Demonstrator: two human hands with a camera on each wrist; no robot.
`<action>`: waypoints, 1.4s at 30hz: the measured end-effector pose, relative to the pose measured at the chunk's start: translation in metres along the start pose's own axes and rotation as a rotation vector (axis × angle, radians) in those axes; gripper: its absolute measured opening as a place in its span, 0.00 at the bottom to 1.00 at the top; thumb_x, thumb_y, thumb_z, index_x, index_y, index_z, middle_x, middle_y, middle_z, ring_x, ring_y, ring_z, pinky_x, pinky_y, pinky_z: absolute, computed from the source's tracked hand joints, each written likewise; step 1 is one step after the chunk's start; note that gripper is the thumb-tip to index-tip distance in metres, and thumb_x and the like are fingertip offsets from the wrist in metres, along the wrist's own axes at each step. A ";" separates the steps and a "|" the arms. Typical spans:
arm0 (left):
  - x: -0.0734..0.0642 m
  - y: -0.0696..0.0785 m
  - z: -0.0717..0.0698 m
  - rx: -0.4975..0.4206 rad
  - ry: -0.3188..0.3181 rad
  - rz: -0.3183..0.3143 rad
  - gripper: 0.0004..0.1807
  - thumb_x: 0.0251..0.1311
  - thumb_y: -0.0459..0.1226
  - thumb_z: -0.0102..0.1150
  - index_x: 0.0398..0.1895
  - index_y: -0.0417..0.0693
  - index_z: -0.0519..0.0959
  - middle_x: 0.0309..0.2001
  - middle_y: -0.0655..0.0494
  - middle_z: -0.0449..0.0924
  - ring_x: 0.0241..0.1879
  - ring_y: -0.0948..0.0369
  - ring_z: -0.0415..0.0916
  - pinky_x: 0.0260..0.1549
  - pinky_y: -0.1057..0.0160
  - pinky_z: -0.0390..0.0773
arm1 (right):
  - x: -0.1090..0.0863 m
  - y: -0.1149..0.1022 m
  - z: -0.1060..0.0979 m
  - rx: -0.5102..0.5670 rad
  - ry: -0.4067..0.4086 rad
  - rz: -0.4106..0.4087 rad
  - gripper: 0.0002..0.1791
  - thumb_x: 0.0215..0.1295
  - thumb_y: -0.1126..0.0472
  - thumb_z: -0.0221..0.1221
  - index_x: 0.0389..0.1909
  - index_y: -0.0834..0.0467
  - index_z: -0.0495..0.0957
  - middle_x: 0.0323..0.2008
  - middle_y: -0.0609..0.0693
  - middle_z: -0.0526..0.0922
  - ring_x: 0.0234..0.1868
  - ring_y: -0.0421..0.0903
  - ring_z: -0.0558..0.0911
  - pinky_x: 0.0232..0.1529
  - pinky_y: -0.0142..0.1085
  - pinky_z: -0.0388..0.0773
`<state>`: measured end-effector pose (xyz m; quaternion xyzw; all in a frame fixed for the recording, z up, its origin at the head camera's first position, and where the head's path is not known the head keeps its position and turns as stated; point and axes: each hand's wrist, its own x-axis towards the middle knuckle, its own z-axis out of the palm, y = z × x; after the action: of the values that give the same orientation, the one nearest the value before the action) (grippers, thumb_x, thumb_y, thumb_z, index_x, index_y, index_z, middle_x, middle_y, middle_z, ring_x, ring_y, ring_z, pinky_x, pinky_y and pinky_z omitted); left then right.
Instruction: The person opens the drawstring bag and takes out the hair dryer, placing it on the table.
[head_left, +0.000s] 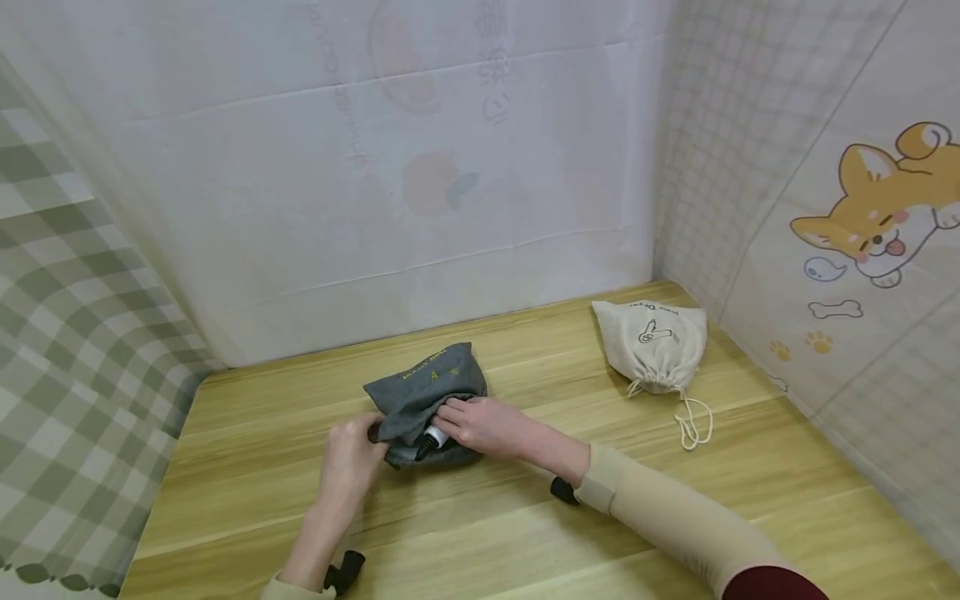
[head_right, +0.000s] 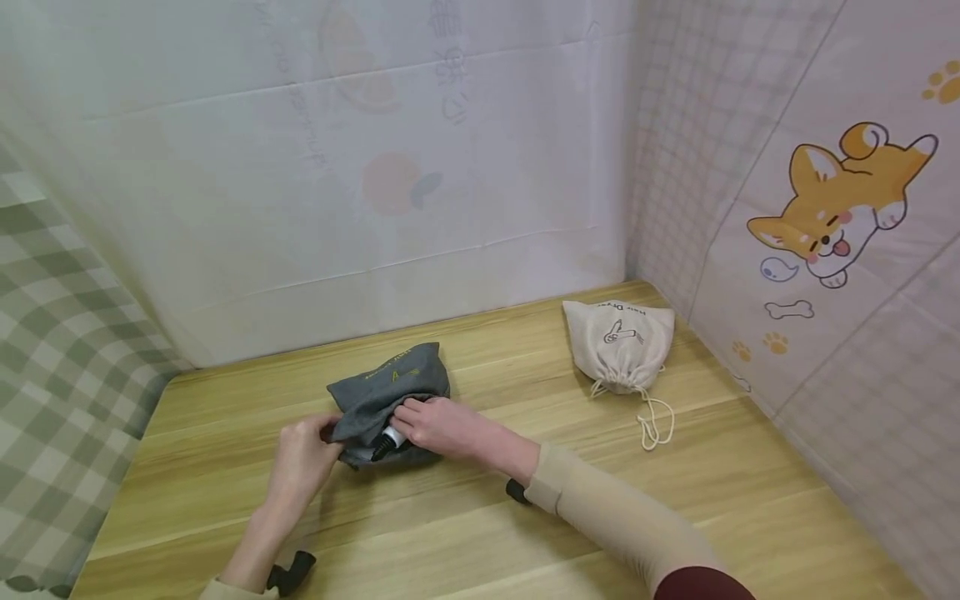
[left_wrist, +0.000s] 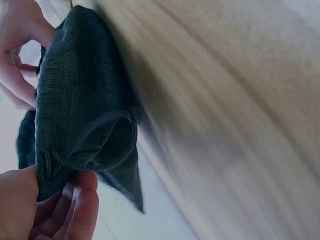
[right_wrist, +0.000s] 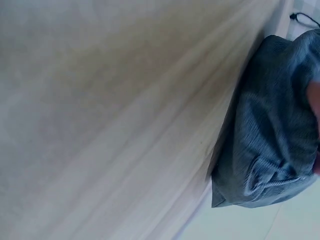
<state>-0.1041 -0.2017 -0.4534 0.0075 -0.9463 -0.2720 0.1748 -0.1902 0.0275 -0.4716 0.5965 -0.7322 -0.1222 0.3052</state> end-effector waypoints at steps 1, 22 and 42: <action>0.000 0.001 0.001 -0.003 -0.003 -0.003 0.08 0.51 0.21 0.71 0.35 0.35 0.89 0.32 0.41 0.91 0.32 0.49 0.89 0.31 0.52 0.87 | 0.000 0.001 0.000 -0.002 -0.031 0.005 0.15 0.75 0.57 0.61 0.58 0.51 0.84 0.53 0.43 0.87 0.53 0.38 0.84 0.50 0.26 0.84; -0.003 0.011 0.012 -0.021 0.000 0.020 0.08 0.54 0.22 0.72 0.37 0.34 0.88 0.35 0.40 0.91 0.34 0.47 0.91 0.31 0.52 0.88 | -0.005 -0.003 0.004 0.123 -0.088 0.149 0.13 0.74 0.59 0.63 0.56 0.53 0.81 0.50 0.46 0.84 0.51 0.42 0.82 0.52 0.31 0.84; 0.002 0.012 0.006 -0.012 0.038 0.036 0.07 0.56 0.23 0.72 0.39 0.34 0.88 0.35 0.39 0.91 0.33 0.48 0.90 0.32 0.53 0.89 | 0.005 0.006 0.010 0.108 -0.200 0.183 0.11 0.74 0.62 0.59 0.52 0.53 0.84 0.46 0.44 0.86 0.49 0.42 0.82 0.50 0.32 0.83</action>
<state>-0.1072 -0.1888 -0.4507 -0.0053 -0.9411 -0.2743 0.1976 -0.2015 0.0225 -0.4741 0.5277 -0.8158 -0.1133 0.2080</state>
